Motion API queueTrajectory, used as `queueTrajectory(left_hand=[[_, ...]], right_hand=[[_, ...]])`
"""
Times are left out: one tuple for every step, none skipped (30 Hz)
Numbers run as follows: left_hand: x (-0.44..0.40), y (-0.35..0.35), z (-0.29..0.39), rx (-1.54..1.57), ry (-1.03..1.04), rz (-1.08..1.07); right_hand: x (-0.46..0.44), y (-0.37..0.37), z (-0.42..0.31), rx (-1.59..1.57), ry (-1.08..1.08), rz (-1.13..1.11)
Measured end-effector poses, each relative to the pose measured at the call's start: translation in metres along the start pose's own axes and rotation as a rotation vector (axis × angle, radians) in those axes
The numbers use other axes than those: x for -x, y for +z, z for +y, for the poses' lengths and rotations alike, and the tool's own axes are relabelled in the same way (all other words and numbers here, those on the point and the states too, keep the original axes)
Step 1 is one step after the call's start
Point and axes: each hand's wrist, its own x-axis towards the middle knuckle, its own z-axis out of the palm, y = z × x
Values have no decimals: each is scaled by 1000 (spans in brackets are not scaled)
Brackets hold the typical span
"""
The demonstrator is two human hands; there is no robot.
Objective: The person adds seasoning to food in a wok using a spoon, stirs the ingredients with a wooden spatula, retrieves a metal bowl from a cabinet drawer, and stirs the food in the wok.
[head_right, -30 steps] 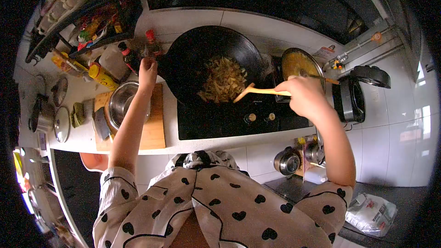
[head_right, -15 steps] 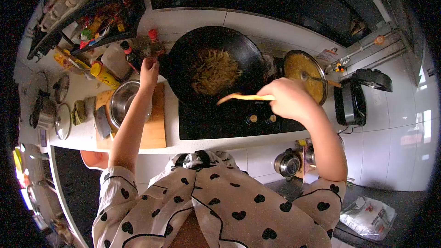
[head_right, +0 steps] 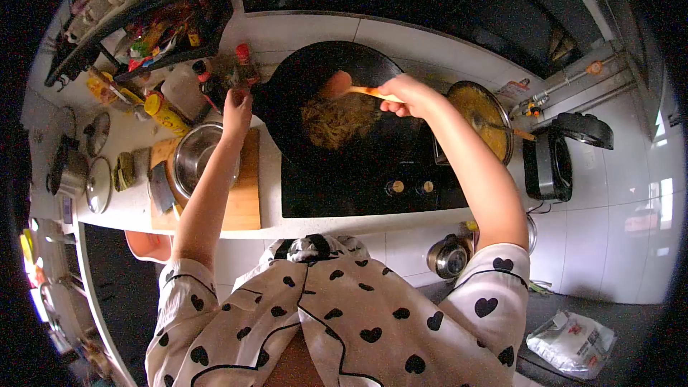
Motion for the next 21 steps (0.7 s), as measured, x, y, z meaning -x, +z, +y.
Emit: queueTrajectory(left_hand=[[-2, 2, -5, 4, -3, -1], [-4, 4, -9, 8, -5, 1], [-5, 5, -14, 11, -10, 0], [-5, 5, -15, 16, 20, 14], [-5, 6, -15, 20, 51, 25], [-6, 7, -15, 25, 84, 35], [-5, 8, -14, 14, 67, 25], [-4, 7, -11, 1, 51, 16], [-4, 5, -8, -11, 33, 11], [-4, 3, -5, -23, 37, 14], [-3, 2, -3, -35, 39, 14], [-2, 1, 0, -45, 41, 14], [-2, 3, -2, -21, 38, 16], [-3, 4, -6, 4, 34, 18], [-4, 5, -9, 28, 30, 20], [-3, 5, -11, 15, 30, 25], [-3, 6, -11, 2, 31, 31], [-3, 6, -12, -11, 31, 38], [-3, 6, -13, -20, 26, 31], [-4, 5, -13, -29, 22, 24], [-3, 5, -13, -38, 17, 17]], right_hand=[[8, -7, 2, 111, -64, -5], [16, -11, 2, 224, -128, -10], [20, -8, 9, 361, -305, 113], [22, -3, 20, 495, -482, 237], [26, 3, 33, 626, -656, 363], [27, 12, 43, 703, -626, 463], [38, 24, 42, 833, -560, 475], [50, 34, 42, 961, -493, 483], [48, 38, 56, 968, -509, 455], [52, 43, 64, 935, -547, 426], [54, 46, 72, 894, -558, 402], [56, 47, 79, 854, -569, 380], [67, 47, 79, 760, -595, 353], [76, 44, 75, 752, -576, 328], [86, 38, 71, 744, -556, 303], [95, 33, 68, 735, -537, 278], [104, 26, 68, 742, -604, 322], [109, 20, 68, 799, -620, 357], [118, 20, 62, 834, -606, 386], [124, 21, 58, 868, -592, 415], [121, 23, 59, 912, -542, 416]])
